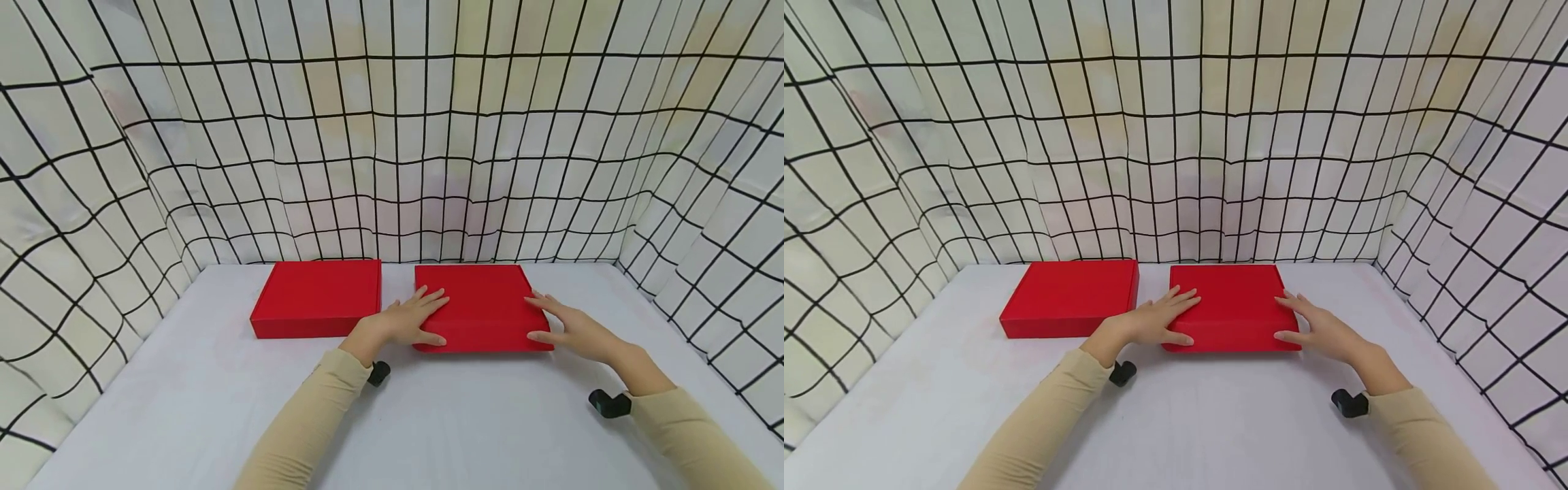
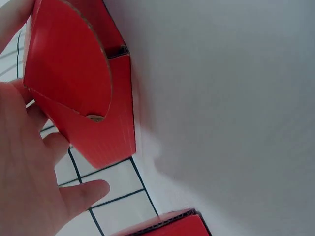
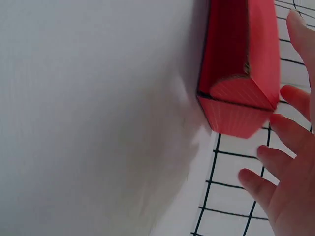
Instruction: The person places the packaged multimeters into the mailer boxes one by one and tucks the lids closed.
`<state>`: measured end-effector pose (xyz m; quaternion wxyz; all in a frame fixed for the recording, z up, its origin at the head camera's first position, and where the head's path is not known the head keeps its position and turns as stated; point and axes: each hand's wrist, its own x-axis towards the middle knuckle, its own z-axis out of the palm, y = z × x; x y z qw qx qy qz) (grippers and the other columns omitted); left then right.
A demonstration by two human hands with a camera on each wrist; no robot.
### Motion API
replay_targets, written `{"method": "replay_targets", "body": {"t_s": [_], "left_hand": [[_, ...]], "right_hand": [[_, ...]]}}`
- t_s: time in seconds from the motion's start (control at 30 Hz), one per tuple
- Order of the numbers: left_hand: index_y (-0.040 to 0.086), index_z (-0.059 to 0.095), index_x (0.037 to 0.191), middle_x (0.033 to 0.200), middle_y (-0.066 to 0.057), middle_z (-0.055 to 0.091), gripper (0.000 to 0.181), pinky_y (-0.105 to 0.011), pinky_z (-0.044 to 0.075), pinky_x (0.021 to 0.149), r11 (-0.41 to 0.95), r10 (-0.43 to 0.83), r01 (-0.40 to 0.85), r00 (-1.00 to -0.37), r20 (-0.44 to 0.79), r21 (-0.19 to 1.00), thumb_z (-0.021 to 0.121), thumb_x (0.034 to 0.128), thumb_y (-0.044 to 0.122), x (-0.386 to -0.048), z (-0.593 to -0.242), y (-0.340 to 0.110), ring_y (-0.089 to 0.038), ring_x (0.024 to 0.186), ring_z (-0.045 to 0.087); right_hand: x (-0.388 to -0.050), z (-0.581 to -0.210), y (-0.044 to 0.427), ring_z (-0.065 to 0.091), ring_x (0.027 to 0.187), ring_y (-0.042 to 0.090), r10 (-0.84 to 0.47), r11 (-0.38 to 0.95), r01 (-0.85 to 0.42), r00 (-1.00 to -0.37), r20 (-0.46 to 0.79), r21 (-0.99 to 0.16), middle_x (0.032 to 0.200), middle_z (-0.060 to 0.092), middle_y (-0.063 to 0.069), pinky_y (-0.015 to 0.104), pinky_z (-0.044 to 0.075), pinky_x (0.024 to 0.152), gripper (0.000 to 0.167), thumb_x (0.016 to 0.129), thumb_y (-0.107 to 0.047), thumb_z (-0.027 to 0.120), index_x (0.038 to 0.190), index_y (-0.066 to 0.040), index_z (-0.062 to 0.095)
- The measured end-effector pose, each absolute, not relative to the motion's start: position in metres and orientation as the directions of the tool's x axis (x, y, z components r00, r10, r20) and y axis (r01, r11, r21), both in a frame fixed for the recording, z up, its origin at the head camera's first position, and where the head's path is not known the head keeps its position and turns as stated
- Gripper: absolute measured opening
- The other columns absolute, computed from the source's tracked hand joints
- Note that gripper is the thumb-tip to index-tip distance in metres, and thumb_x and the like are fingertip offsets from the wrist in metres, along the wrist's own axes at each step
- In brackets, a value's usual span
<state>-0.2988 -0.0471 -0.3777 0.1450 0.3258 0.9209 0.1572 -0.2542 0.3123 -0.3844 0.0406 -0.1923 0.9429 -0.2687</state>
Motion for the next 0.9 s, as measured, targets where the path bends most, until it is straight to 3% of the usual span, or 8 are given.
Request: {"method": "replay_targets", "body": {"t_s": [0.17,0.4,0.6,0.9], "left_hand": [[0.024,0.018,0.166,0.172,0.003,0.009,0.091,-0.065,0.017,0.119,0.727,0.658,0.557,-0.733,-0.173,0.401,0.070,0.0947,0.046,-0.306,-0.377,-0.052,-0.027,0.157,0.000],[0.023,0.019,0.166,0.172,0.002,0.009,0.090,-0.067,0.020,0.117,0.711,0.667,0.556,-0.726,-0.165,0.430,0.071,0.0949,0.045,-0.308,-0.379,-0.052,-0.027,0.157,-0.002],[0.021,0.019,0.166,0.172,0.002,0.009,0.091,-0.067,0.022,0.116,0.715,0.660,0.552,-0.735,-0.154,0.429,0.072,0.0945,0.043,-0.305,-0.380,-0.049,-0.027,0.157,-0.002],[0.016,0.024,0.164,0.171,-0.007,0.017,0.091,-0.061,0.033,0.114,0.726,0.618,0.530,-0.782,-0.079,0.438,0.076,0.0931,0.037,-0.292,-0.376,-0.048,-0.032,0.156,0.011]], "right_hand": [[-0.260,-0.387,0.298,0.020,0.149,0.051,-0.405,0.784,-0.356,-0.914,0.016,-0.509,0.166,0.018,0.027,0.069,0.038,0.106,0.085,0.094,-0.050,0.071,0.161,-0.012,0.034],[-0.270,-0.393,0.287,0.011,0.151,0.050,-0.462,0.778,-0.428,-0.886,0.043,-0.460,0.168,0.019,0.018,0.066,0.039,0.107,0.085,0.094,-0.049,0.071,0.161,-0.010,0.034],[-0.268,-0.393,0.286,0.007,0.150,0.052,-0.501,0.782,-0.468,-0.865,0.030,-0.413,0.168,0.017,0.019,0.068,0.039,0.106,0.086,0.096,-0.050,0.068,0.162,-0.010,0.030],[-0.271,-0.393,0.288,0.006,0.150,0.051,-0.518,0.792,-0.479,-0.856,-0.001,-0.378,0.169,0.014,0.018,0.066,0.043,0.103,0.089,0.096,-0.052,0.065,0.164,-0.011,0.024]]}}
